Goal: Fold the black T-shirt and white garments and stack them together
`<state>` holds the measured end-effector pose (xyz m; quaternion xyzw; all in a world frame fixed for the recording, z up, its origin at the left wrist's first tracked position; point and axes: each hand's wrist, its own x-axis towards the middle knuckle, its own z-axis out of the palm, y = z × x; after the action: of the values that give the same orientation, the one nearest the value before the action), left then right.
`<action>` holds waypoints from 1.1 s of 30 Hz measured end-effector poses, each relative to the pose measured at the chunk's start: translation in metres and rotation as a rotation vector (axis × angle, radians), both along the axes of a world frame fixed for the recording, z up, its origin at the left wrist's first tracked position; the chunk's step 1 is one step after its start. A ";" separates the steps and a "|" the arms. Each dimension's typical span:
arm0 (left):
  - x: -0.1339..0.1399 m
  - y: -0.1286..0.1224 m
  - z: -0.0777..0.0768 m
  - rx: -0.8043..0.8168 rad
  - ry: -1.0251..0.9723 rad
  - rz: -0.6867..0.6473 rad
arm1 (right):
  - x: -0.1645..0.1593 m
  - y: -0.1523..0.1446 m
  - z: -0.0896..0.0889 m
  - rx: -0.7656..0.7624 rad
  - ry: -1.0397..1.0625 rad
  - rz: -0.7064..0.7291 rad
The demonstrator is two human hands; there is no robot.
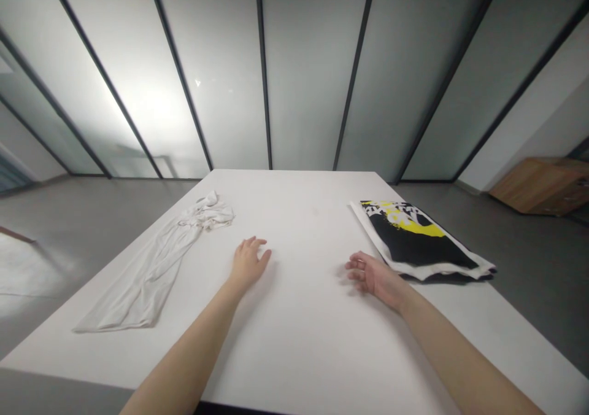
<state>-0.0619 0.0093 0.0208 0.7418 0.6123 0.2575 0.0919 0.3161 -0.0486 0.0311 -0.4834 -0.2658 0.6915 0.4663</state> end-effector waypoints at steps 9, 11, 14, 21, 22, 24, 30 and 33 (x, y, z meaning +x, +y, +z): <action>-0.131 0.017 0.020 -0.312 0.198 0.832 | -0.001 0.001 -0.007 0.013 -0.084 -0.060; -0.132 0.015 0.018 -0.383 0.254 0.777 | -0.002 0.001 -0.005 0.021 -0.087 -0.062; -0.110 0.015 0.017 -0.306 0.336 0.588 | -0.003 0.000 -0.005 0.042 -0.093 -0.057; -0.032 -0.008 0.027 -0.490 -0.264 -0.167 | -0.003 0.003 -0.015 0.106 -0.162 -0.096; -0.024 -0.015 0.029 -0.642 -0.392 -0.333 | -0.003 0.004 -0.017 0.130 -0.189 -0.105; -0.011 -0.027 0.031 -0.956 -0.621 -0.661 | -0.003 0.006 -0.021 0.191 -0.276 -0.131; 0.007 -0.026 0.020 -0.507 -0.662 -0.548 | -0.003 0.009 -0.027 0.505 -0.725 -0.083; 0.011 -0.021 0.012 -0.185 -0.279 -0.446 | -0.005 0.010 -0.031 0.654 -0.947 -0.018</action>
<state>-0.0507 -0.0113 0.0331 0.8042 0.4362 0.2735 0.2970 0.3107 -0.0382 0.0005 -0.5732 -0.6417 0.2773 0.4275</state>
